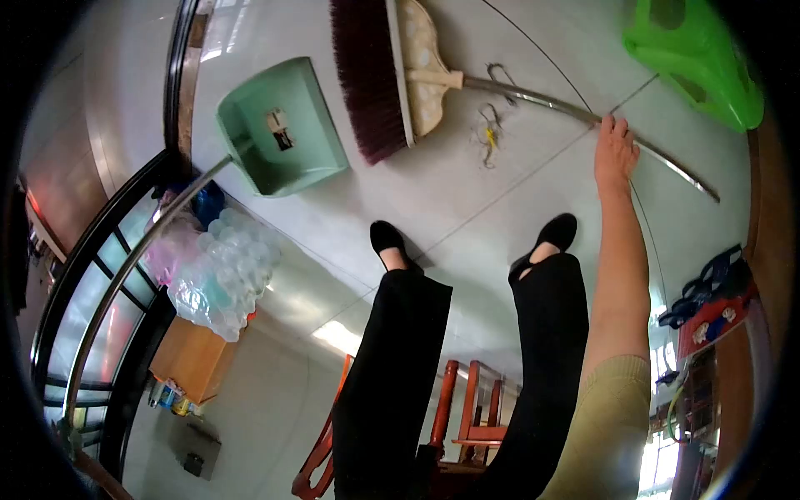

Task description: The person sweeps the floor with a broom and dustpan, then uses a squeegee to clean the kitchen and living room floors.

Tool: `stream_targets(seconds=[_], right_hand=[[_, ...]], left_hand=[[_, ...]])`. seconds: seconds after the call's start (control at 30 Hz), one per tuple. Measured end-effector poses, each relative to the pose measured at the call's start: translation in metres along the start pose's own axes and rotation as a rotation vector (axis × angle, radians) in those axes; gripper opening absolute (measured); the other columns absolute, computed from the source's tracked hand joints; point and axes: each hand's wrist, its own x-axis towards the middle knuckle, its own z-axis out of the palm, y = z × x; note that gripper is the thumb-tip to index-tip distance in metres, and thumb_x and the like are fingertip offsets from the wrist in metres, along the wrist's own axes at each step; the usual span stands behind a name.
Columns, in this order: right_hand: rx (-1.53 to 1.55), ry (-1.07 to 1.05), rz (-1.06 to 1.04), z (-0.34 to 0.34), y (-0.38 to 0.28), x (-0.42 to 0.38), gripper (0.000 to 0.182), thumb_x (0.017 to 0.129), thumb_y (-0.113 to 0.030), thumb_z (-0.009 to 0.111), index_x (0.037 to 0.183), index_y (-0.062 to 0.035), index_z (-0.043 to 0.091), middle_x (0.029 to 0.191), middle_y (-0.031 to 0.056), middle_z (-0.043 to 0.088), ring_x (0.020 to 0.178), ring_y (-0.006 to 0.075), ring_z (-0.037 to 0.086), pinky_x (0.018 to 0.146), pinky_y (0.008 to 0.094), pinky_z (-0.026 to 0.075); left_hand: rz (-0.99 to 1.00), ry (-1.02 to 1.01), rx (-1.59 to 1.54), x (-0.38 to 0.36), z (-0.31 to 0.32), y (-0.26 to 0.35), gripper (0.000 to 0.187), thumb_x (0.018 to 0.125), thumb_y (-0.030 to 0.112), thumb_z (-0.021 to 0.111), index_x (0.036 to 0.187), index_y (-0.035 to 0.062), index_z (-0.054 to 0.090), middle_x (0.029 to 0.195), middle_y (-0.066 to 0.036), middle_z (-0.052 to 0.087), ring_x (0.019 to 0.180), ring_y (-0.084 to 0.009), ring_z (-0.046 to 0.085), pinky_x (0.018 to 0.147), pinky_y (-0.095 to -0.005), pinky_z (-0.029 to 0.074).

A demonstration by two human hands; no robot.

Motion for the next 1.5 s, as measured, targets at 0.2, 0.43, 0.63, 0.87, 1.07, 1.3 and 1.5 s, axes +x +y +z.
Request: stream_targets(seconds=[0.2,0.43,0.63,0.87,1.07,1.3,1.5], right_hand=[[0.113,0.009,-0.254,0.018,0.003,0.001,0.011,0.076,-0.011,0.052,0.086,-0.0103,0.053,0.085,0.0086,0.056,0.084,0.0278,0.055,0.069,0.0403,0.044],[0.750,-0.322,-0.244,-0.098,0.018,-0.124,0.018,0.065,-0.012,0.054,0.078,-0.0031,0.047,0.065,0.0185,0.053,0.065,0.0385,0.052,0.058,0.0449,0.041],[0.594,-0.296,-0.068,-0.268,0.074,-0.243,0.018,0.069,-0.016,0.058,0.080,-0.0041,0.049,0.069,0.0188,0.057,0.070,0.0397,0.055,0.061,0.0467,0.043],[0.438,-0.234,-0.085,-0.297,0.095,-0.285,0.068,0.073,-0.009,0.053,0.134,-0.0174,0.023,0.088,0.0220,0.059,0.081,0.0395,0.057,0.072,0.0461,0.046],[0.565,-0.484,0.184,-0.287,0.058,-0.411,0.066,0.080,-0.014,0.048,0.138,-0.0175,0.015,0.098,0.0235,0.058,0.091,0.0380,0.057,0.078,0.0460,0.045],[0.649,-0.432,0.121,-0.303,0.089,-0.468,0.066,0.080,-0.021,0.053,0.137,-0.0169,0.018,0.094,0.0227,0.059,0.088,0.0378,0.057,0.075,0.0454,0.045],[0.754,-0.501,0.088,-0.280,0.102,-0.506,0.068,0.081,-0.024,0.052,0.138,-0.0169,0.016,0.087,0.0239,0.060,0.083,0.0388,0.058,0.075,0.0447,0.046]], left_hand=[[0.017,0.040,-0.015,-0.023,0.008,-0.019,0.034,0.079,0.001,0.051,0.112,-0.0009,0.052,0.109,-0.007,0.054,0.088,-0.0142,0.050,0.076,-0.0265,0.041],[0.051,0.086,-0.061,-0.062,0.004,-0.047,0.033,0.079,0.002,0.051,0.112,-0.0020,0.052,0.114,-0.008,0.053,0.089,-0.0149,0.050,0.077,-0.0273,0.041],[-0.153,-0.004,-0.531,-0.090,0.004,-0.001,0.045,0.066,-0.006,0.062,0.111,-0.0026,0.055,0.098,-0.008,0.060,0.073,-0.0100,0.054,0.064,-0.0215,0.044],[-0.073,-0.124,-0.452,-0.124,-0.043,0.035,0.037,0.062,0.002,0.073,0.097,0.0047,0.063,0.088,-0.012,0.065,0.079,-0.0246,0.064,0.071,-0.0311,0.049],[-0.195,-0.146,-0.523,-0.156,-0.062,0.017,0.041,0.059,0.005,0.075,0.098,0.0061,0.063,0.088,-0.011,0.065,0.075,-0.0246,0.064,0.067,-0.0299,0.050],[-0.179,-0.091,-0.531,-0.206,-0.090,0.053,0.044,0.057,0.009,0.077,0.098,0.0103,0.063,0.087,-0.010,0.065,0.072,-0.0249,0.062,0.065,-0.0299,0.049],[-0.057,-0.188,-0.344,-0.218,-0.069,0.121,0.043,0.063,0.028,0.074,0.100,0.0150,0.057,0.074,-0.006,0.063,0.061,-0.0262,0.059,0.053,-0.0338,0.045]])
